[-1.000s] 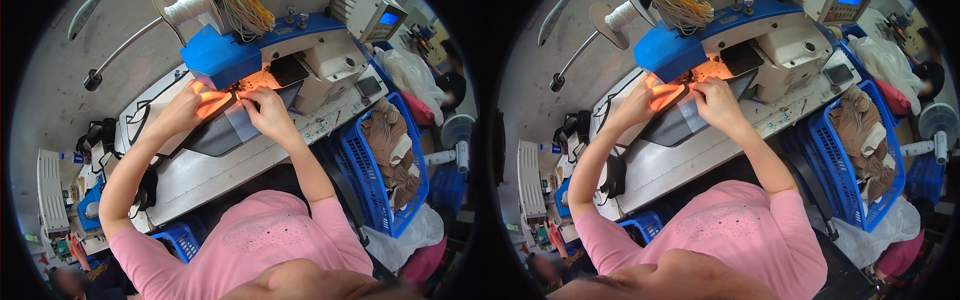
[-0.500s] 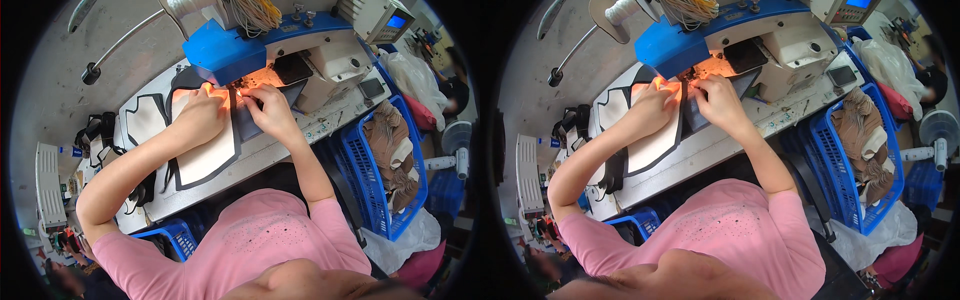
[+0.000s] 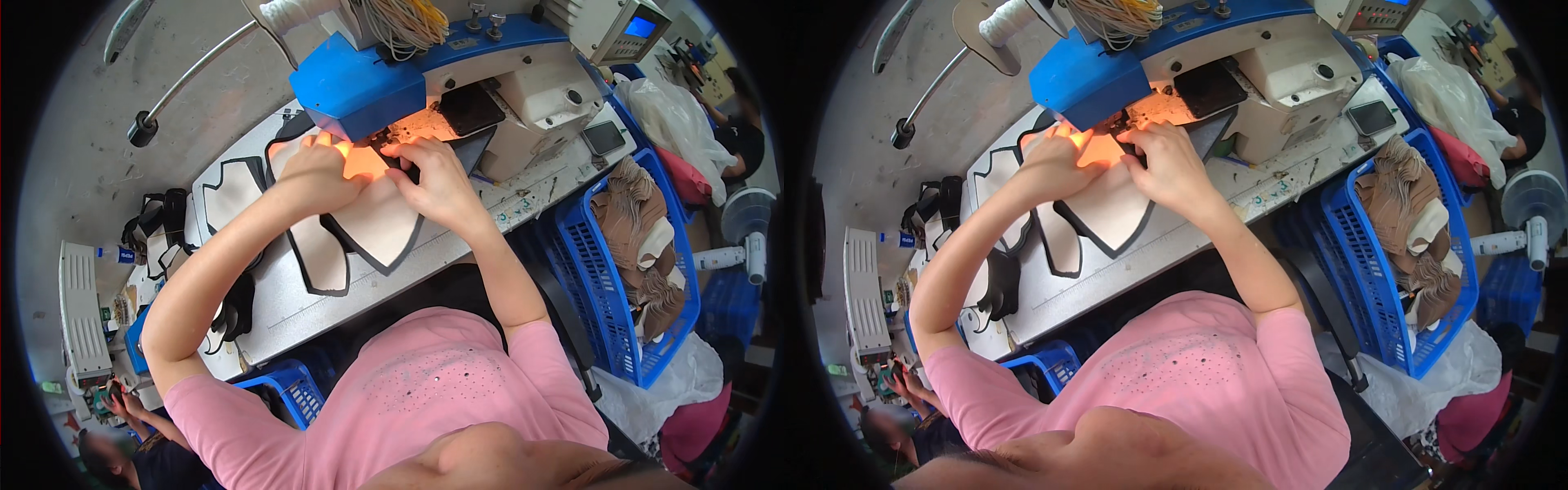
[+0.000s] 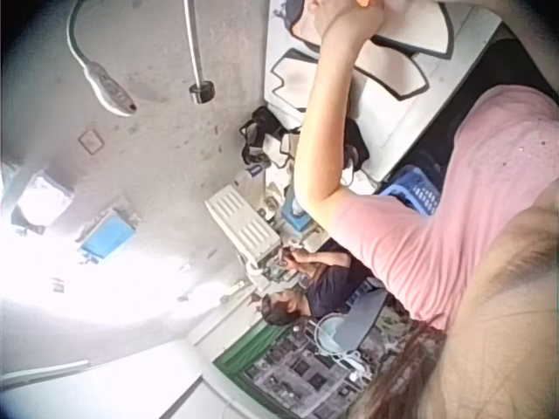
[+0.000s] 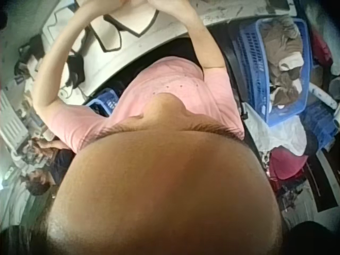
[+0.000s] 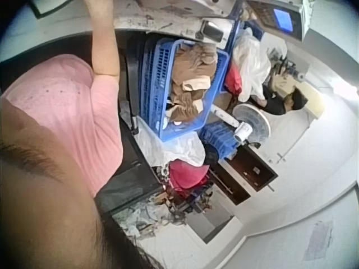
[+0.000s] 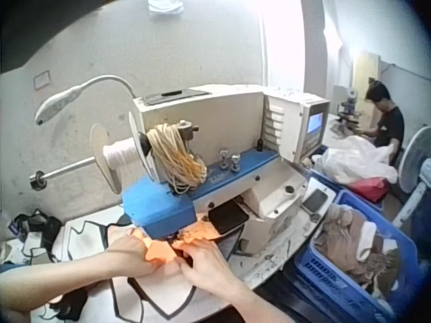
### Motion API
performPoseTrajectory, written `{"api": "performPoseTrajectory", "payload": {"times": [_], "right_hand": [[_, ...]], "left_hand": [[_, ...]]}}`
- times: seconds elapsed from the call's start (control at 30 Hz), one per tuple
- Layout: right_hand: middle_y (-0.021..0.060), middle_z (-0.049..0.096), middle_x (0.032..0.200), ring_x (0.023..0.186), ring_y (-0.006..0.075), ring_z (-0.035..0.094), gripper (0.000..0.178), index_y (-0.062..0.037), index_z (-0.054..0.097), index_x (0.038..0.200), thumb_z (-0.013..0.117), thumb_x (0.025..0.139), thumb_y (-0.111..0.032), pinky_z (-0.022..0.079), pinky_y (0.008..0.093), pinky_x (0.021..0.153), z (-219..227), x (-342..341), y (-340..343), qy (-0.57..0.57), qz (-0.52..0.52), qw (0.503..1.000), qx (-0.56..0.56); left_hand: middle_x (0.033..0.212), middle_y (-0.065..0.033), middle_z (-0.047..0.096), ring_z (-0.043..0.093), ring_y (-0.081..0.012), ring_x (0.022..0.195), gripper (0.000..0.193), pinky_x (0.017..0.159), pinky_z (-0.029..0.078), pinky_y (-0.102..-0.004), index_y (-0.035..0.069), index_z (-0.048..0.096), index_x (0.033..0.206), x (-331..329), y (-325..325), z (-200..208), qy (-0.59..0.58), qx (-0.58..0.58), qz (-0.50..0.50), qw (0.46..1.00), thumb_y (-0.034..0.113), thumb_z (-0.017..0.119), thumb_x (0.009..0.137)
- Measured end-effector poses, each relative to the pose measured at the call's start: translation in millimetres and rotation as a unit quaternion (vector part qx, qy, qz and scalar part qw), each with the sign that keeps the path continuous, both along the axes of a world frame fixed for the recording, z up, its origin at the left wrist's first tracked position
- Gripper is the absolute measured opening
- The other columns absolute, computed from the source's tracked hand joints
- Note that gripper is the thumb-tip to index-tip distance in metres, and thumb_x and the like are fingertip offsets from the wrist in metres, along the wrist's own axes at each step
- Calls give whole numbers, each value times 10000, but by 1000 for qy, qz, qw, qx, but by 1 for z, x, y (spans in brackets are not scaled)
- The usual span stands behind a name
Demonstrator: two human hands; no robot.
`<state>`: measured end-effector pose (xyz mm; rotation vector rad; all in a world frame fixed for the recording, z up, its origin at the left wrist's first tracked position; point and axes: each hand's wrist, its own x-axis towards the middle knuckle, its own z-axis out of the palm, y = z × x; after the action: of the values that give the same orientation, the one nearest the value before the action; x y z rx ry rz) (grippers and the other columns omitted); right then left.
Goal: The person uses a sewing machine to stitch black trim onto white fabric mask blanks. They repeatedly pick up a mask blank, align the trim, and feed the assembly through the machine. After sewing, the person inspects the finished edge and places the mask on a growing pile to the left.
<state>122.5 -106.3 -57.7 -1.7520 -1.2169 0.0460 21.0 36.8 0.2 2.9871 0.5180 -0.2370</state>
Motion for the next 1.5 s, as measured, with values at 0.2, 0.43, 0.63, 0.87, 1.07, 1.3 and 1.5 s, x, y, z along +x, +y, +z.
{"api": "performPoseTrajectory", "payload": {"times": [0.2, 0.43, 0.63, 0.87, 1.07, 1.3, 1.5], "right_hand": [[94, 573, 725, 766, 275, 544, 174, -70, 670, 881, 635, 727, -141, 404, 374, 746, -5, -1, 1, -34, 4, 999, 11], [80, 547, 786, 800, 249, 522, 197, -117, 674, 955, 610, 773, -152, 380, 345, 765, -8, -2, 0, -129, -11, 991, -40], [83, 550, 807, 827, 255, 517, 217, -122, 670, 983, 605, 777, -149, 377, 348, 782, -6, -5, 3, -136, -10, 990, -25], [79, 551, 784, 820, 249, 518, 215, -121, 672, 977, 620, 771, -157, 384, 344, 781, -10, -3, 3, -122, -19, 992, -22], [73, 564, 788, 817, 247, 523, 214, -103, 675, 956, 642, 755, -171, 387, 332, 774, -8, -1, -2, -126, -14, 991, -27], [87, 624, 919, 926, 185, 567, 532, 3, 592, 1079, 788, 646, -234, 435, 318, 833, 16, -39, -9, 191, 287, 939, -6], [-24, 535, 676, 592, 9, 476, 318, 15, 501, 987, 707, 748, -26, 387, 166, 523, 6, -52, -7, 431, 155, 886, 70]], "left_hand": [[1174, -174, 532, 500, -325, 1084, 403, 882, 425, -380, 165, 627, 1065, 9, 43, -14, -96, -50, -24, 994, 391, 637, 731], [996, -148, 628, 584, -320, 945, 325, 791, 471, -381, 182, 636, 1034, 33, 95, -19, -104, -114, -40, 987, 304, 619, 733], [999, -201, 594, 595, -270, 836, 393, 764, 453, -373, -43, 525, 1059, 41, 182, -72, -149, -293, 97, 940, 132, 535, 707], [886, -74, 572, 550, -135, 819, 465, 705, 427, -241, -10, 516, 1089, -27, 113, -34, -440, -338, 277, 784, 289, 637, 754], [879, -40, 619, 581, -83, 750, 223, 680, 449, -209, -4, 595, 952, -115, 65, 10, -441, -469, 287, 710, 188, 580, 839], [965, -84, 642, 614, -121, 822, 293, 768, 482, -245, -15, 575, 1100, -162, -14, 22, -429, -541, 214, 691, 61, 597, 819], [865, -64, 658, 581, -61, 750, 209, 699, 453, -182, -53, 619, 1015, -133, -37, -21, -500, -521, 228, 653, 60, 616, 840]]}}
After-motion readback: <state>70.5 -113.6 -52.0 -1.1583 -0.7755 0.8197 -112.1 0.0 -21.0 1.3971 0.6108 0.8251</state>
